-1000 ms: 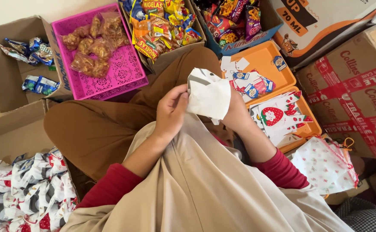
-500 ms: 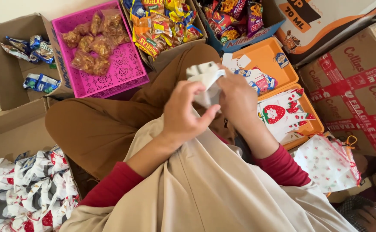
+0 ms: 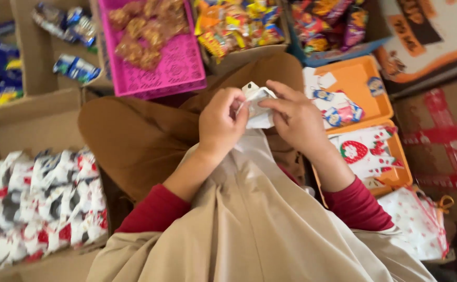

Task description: Filling small white gift bags with various snack items like chips and cookies from surrounding boxes.

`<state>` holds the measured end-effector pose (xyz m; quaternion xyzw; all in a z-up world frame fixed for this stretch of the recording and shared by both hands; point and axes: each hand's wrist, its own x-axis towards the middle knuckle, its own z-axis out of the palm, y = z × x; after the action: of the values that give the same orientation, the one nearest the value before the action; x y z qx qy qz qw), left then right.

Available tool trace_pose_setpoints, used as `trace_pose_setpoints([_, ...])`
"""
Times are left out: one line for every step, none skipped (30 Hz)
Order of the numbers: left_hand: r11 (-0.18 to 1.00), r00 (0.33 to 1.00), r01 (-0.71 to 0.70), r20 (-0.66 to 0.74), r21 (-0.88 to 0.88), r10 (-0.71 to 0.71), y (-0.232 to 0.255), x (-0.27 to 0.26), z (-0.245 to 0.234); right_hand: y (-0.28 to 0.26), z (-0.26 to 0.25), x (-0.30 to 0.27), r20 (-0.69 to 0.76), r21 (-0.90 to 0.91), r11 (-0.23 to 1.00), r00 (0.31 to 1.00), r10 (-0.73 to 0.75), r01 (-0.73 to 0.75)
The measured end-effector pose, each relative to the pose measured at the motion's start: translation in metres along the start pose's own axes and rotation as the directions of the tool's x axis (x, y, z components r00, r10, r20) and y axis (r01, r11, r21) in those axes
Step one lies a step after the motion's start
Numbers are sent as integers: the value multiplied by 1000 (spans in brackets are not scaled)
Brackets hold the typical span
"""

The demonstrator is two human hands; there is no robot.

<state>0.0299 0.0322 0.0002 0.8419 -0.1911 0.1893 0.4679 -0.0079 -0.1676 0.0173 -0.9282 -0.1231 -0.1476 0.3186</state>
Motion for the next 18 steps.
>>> trace_pose_setpoints([1000, 1000, 16, -22, 15, -15, -20, 0, -6, -6, 6, 7, 17, 11, 1000, 1000, -23, 22])
trace_pose_setpoints([998, 996, 55, -78, 36, -52, -40, 2, -12, -13, 10, 15, 53, 97, 984, 987, -153, 147])
trace_pose_setpoints([995, 987, 86, -141, 55, -78, -60, 7, -19, -20, 14, 28, 70, 182, 945, 955, -288, 272])
trace_pose_setpoints([993, 982, 94, -169, 68, -82, -79, 15, -34, -23, 26, 39, 77, 192, 935, 945, -317, 298])
trace_pose_setpoints([990, 970, 110, -228, 89, -87, -97, 18, -49, -26, 39, 45, 84, 266, 909, 931, -354, 322])
trace_pose_setpoints([986, 954, 126, -287, 109, -90, -116, 20, -63, -28, 51, 51, 88, 338, 877, 916, -391, 342])
trace_pose_setpoints([984, 948, 139, -302, 115, -98, -136, 24, -78, -25, 68, 59, 98, 348, 870, 909, -406, 351])
trace_pose_setpoints([973, 934, 139, -350, 185, -67, -155, 27, -94, -23, 86, 68, 128, 419, 855, 912, -390, 307])
trace_pose_setpoints([959, 919, 139, -394, 248, -31, -174, 31, -107, -19, 101, 76, 159, 479, 839, 914, -373, 259])
trace_pose_setpoints([957, 912, 149, -408, 249, -37, -190, 34, -119, -14, 118, 82, 167, 481, 835, 907, -386, 266])
trace_pose_setpoints([948, 898, 173, -439, 265, -41, -207, 40, -131, -9, 135, 91, 232, 497, 848, 913, -335, 185])
trace_pose_setpoints([939, 882, 198, -470, 281, -45, -223, 45, -143, -3, 152, 100, 296, 506, 857, 912, -283, 102])
trace_pose_setpoints([938, 874, 202, -484, 281, -44, -239, 44, -146, -4, 165, 113, 299, 505, 856, 907, -297, 114])
trace_pose_setpoints([927, 854, 243, -516, 285, -66, -254, 44, -149, -4, 177, 126, 379, 502, 865, 900, -213, -7])
trace_pose_setpoints([916, 835, 280, -544, 289, -83, -271, 45, -153, -5, 191, 139, 453, 490, 862, 882, -126, -129])
trace_pose_setpoints([915, 829, 280, -554, 289, -79, -280, 41, -151, 4, 212, 153, 452, 490, 864, 881, -137, -117])
trace_pose_setpoints([925, 808, 329, -564, 189, -172, -290, 38, -148, 12, 234, 166, 487, 469, 848, 873, -17, -245])
trace_pose_setpoints([923, 783, 376, -563, 88, -265, -300, 36, -143, 22, 255, 179, 518, 445, 816, 849, 101, -369])
